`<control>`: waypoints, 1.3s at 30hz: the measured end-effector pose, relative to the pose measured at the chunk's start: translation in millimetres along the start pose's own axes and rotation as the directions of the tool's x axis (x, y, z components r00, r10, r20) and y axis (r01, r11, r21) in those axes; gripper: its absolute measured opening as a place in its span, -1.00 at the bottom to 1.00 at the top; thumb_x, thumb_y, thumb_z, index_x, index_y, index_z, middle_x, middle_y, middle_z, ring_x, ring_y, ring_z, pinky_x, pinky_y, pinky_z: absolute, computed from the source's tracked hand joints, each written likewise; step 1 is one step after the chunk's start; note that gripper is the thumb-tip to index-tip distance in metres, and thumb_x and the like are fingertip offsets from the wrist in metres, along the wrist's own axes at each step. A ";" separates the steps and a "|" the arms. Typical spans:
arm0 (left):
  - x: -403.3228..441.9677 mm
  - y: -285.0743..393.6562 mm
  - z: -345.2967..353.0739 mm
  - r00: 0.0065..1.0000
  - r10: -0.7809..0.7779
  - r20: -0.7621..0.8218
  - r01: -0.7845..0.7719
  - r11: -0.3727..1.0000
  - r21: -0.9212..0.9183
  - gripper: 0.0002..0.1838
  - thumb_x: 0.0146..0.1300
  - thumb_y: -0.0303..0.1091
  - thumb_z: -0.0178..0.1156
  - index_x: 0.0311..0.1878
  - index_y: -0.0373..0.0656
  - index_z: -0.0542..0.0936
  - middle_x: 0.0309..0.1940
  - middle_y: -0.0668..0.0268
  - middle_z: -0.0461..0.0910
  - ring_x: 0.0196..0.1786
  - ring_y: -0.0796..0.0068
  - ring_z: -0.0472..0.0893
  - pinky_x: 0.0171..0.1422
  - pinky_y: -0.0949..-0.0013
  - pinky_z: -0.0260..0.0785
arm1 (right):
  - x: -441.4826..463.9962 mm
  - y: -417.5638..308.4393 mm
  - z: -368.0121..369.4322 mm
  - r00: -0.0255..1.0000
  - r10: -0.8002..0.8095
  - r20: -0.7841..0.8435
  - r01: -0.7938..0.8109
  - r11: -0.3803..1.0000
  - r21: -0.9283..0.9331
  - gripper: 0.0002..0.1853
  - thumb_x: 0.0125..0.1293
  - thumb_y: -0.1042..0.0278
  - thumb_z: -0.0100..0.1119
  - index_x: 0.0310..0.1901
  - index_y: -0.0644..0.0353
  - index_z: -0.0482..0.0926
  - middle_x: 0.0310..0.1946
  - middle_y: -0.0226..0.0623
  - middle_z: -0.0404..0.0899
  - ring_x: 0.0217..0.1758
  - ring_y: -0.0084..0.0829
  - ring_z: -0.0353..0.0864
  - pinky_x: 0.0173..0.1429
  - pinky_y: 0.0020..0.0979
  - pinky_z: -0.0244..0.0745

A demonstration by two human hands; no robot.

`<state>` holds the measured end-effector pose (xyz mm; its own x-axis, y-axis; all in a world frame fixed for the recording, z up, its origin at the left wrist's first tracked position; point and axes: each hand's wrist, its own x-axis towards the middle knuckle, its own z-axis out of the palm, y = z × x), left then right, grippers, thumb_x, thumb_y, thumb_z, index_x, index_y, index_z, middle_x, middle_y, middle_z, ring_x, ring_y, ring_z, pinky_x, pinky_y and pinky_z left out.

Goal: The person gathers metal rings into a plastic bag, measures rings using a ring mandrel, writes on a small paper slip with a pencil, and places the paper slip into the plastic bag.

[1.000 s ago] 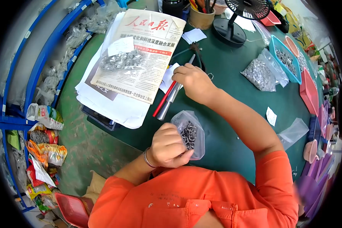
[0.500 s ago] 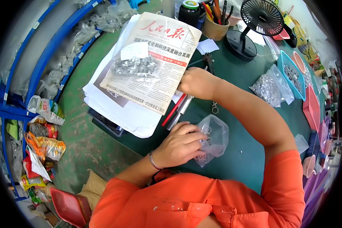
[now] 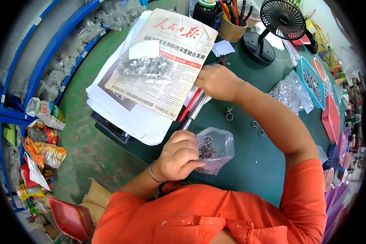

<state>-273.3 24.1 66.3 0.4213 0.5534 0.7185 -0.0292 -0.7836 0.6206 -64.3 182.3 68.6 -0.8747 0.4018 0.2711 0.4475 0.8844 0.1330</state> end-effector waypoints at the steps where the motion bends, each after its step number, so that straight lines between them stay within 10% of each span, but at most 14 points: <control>1: -0.8 -0.2 1.4 1.000 -0.010 -0.006 0.010 1.000 -0.009 -0.74 0.07 -0.39 0.39 -0.34 -0.16 0.44 -0.46 0.32 0.54 -0.32 0.24 0.52 0.01 0.07 0.43 | -3.3 -2.9 -12.5 0.996 0.087 0.031 -0.085 0.994 -0.072 -0.87 0.10 0.40 0.12 -0.27 0.10 0.54 -0.34 -0.31 0.54 -0.29 -0.29 0.59 -0.23 -0.27 0.49; 6: -0.3 0.2 5.7 0.998 -0.028 -0.058 0.025 0.998 -0.054 -0.72 -0.02 -0.41 0.43 -0.43 -0.18 0.45 -0.49 0.27 0.49 -0.34 0.17 0.51 -0.09 0.13 0.42 | -20.6 -0.5 -9.4 0.962 0.274 -0.012 -0.273 0.953 -0.132 -0.86 0.12 0.40 0.10 -0.25 0.08 0.50 -0.40 -0.28 0.54 -0.29 -0.28 0.58 -0.24 -0.27 0.48; 12: -1.4 -1.6 6.6 0.999 -0.021 -0.045 0.018 0.999 -0.047 -0.73 0.05 -0.39 0.40 -0.40 -0.18 0.44 -0.49 0.28 0.51 -0.36 0.21 0.51 -0.09 0.12 0.43 | -18.5 -15.0 7.4 0.900 0.415 -0.133 -0.376 0.893 0.248 -0.71 0.11 0.31 0.29 -0.15 0.10 0.45 -0.31 -0.22 0.61 -0.15 -0.15 0.57 -0.08 -0.18 0.39; 14: -2.1 -1.9 5.7 1.000 -0.010 -0.026 0.009 0.999 -0.038 -0.74 0.12 -0.36 0.38 -0.37 -0.18 0.43 -0.49 0.30 0.53 -0.36 0.24 0.51 -0.06 0.10 0.44 | -16.1 -20.6 13.3 0.833 0.549 0.061 -0.535 0.775 0.335 -0.64 0.06 0.33 0.40 -0.16 0.12 0.44 -0.26 -0.27 0.59 -0.08 -0.14 0.52 -0.01 -0.19 0.35; 23: -2.0 0.9 9.7 0.999 -0.027 -0.040 0.026 0.999 -0.037 -0.74 0.03 -0.43 0.40 -0.38 -0.18 0.45 -0.50 0.28 0.51 -0.36 0.19 0.51 -0.11 0.17 0.42 | -27.1 -30.8 4.3 0.777 0.602 -0.185 -0.443 0.730 0.521 -0.69 0.05 0.64 0.32 -0.21 0.20 0.41 -0.33 -0.28 0.52 -0.24 -0.31 0.56 -0.11 -0.34 0.46; 26: -0.8 -0.4 9.4 0.998 -0.048 -0.044 0.048 0.999 -0.006 -0.76 0.05 -0.46 0.39 -0.39 -0.18 0.46 -0.50 0.26 0.52 -0.37 0.18 0.52 -0.13 0.20 0.42 | -45.1 -33.5 -5.2 0.579 0.806 -0.124 -0.312 0.360 0.879 -0.82 0.24 0.71 0.17 -0.22 0.24 0.41 -0.33 -0.43 0.47 -0.25 -0.63 0.48 -0.15 -0.54 0.44; 30: 2.1 -1.4 13.1 0.997 -0.068 -0.037 0.069 0.998 0.011 -0.77 0.07 -0.48 0.37 -0.42 -0.20 0.45 -0.52 0.26 0.52 -0.40 0.20 0.52 -0.16 0.23 0.41 | -69.6 -37.9 -15.2 0.475 0.866 -0.156 -0.414 0.377 0.828 -0.77 0.14 0.64 0.29 -0.26 0.24 0.42 -0.40 -0.25 0.53 -0.38 -0.42 0.55 -0.25 -0.41 0.49; 34: 6.9 -0.1 20.1 0.997 -0.055 -0.050 0.056 0.998 0.020 -0.79 0.07 -0.53 0.35 -0.43 -0.20 0.45 -0.51 0.26 0.52 -0.40 0.21 0.52 -0.16 0.23 0.41 | -57.4 -38.5 6.7 0.639 0.767 -0.056 -0.606 0.547 0.577 -0.63 0.08 0.30 0.44 -0.15 0.14 0.46 -0.27 -0.20 0.53 -0.14 -0.18 0.54 -0.02 -0.20 0.41; 39: -0.5 4.8 17.2 0.995 -0.085 -0.061 0.088 0.995 0.046 -0.80 0.08 -0.53 0.34 -0.43 -0.21 0.45 -0.50 0.26 0.53 -0.40 0.21 0.53 -0.16 0.21 0.42 | -26.8 -37.5 14.6 0.608 0.784 0.123 -0.727 0.488 0.484 -0.51 -0.06 0.24 0.53 -0.11 0.01 0.46 -0.26 -0.29 0.54 0.06 -0.15 0.41 0.13 -0.11 0.16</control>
<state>-258.0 15.2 63.6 0.3664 0.6343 0.6807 0.0498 -0.7439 0.6664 -60.3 141.8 42.5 -0.2037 0.9671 0.1522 0.7637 0.2542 -0.5934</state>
